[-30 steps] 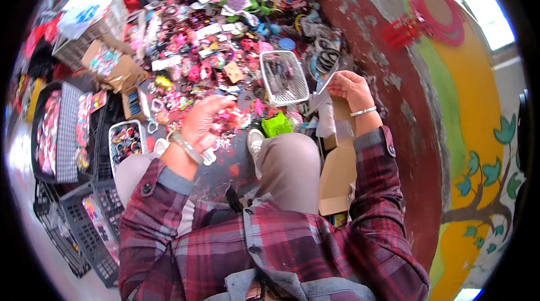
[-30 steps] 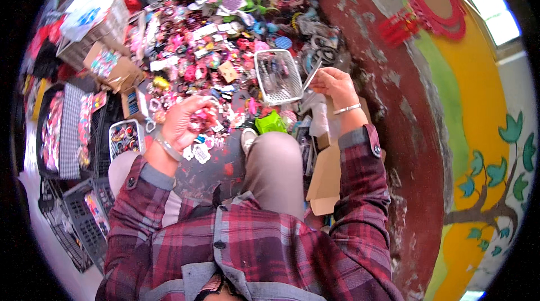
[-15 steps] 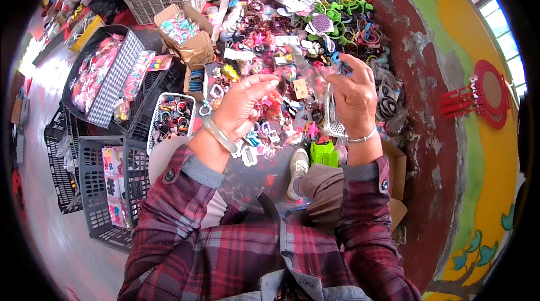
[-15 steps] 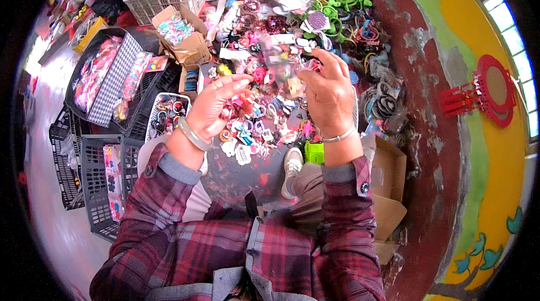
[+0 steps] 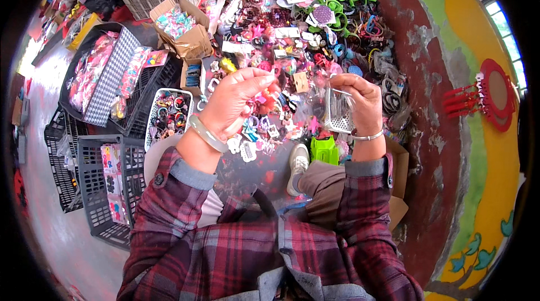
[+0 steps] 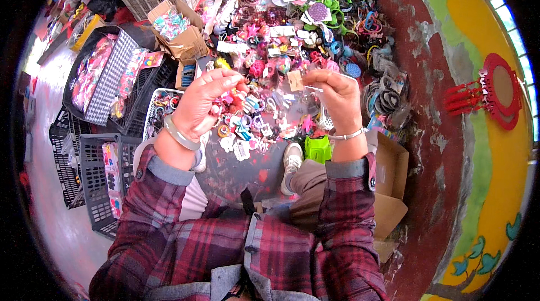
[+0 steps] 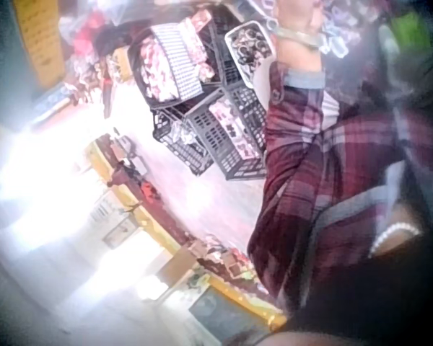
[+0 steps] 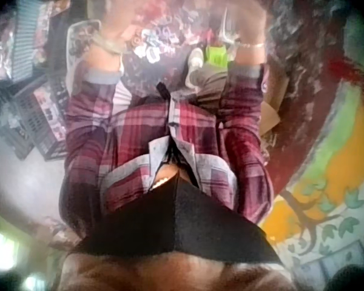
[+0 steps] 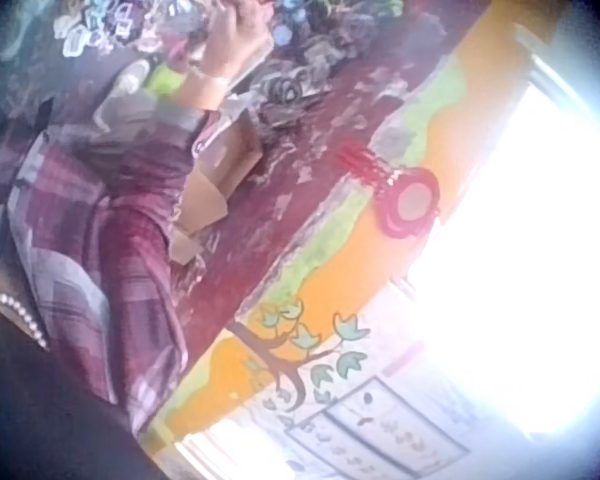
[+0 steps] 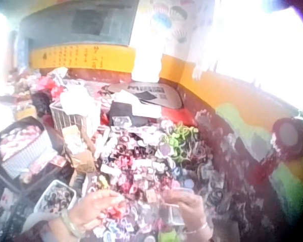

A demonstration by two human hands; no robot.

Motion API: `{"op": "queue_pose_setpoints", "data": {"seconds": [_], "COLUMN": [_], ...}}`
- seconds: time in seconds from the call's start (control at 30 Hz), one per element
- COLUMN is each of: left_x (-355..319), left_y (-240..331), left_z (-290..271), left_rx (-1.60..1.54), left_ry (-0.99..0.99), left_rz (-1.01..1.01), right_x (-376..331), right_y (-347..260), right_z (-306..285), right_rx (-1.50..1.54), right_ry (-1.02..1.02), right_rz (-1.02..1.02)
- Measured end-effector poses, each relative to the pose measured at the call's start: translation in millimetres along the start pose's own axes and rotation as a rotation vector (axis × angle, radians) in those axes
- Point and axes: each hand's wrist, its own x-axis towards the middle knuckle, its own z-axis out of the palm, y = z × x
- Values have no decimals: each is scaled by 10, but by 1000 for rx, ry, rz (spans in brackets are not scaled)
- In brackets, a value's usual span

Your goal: The person sits on the floor surrounded by baskets and piles of hair accessories. They pick up various items, including hair clips and scrunchies, and place them into small plastic bags. The person then seals the bags and sets them aside.

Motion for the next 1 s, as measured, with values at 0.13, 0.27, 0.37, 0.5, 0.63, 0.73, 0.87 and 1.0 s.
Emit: {"op": "queue_pose_setpoints", "data": {"seconds": [0.13, 0.27, 0.37, 0.5, 0.63, 0.73, 0.87, 1.0], "left_x": [86, 143, 163, 160, 161, 148, 152, 162], "left_y": [-194, -283, -337, -359, -374, -379, -392, -426], "left_z": [86, 131, 102, 75, 55, 65, 33, 15], "left_rx": [65, 83, 82, 157, 258, 271, 292, 347], "left_ry": [-42, -177, -215, -153, -89, -46, -44, -45], "left_rz": [-33, -155, -237, -185, -115, -87, -102, -55], "right_x": [-29, -45, -51, -78, -33, -28, -23, -26], "right_y": [-51, -29, -24, -73, -61, 35, 8, 68], "right_z": [104, 147, 131, 128, 127, 168, 224, 179], "right_rx": [242, 275, 308, 405, 230, 61, 32, -125], "right_ry": [-213, -339, -358, -281, -219, -179, -150, -209], "right_rz": [-9, -11, 27, 200, 284, 316, 280, 379]}}
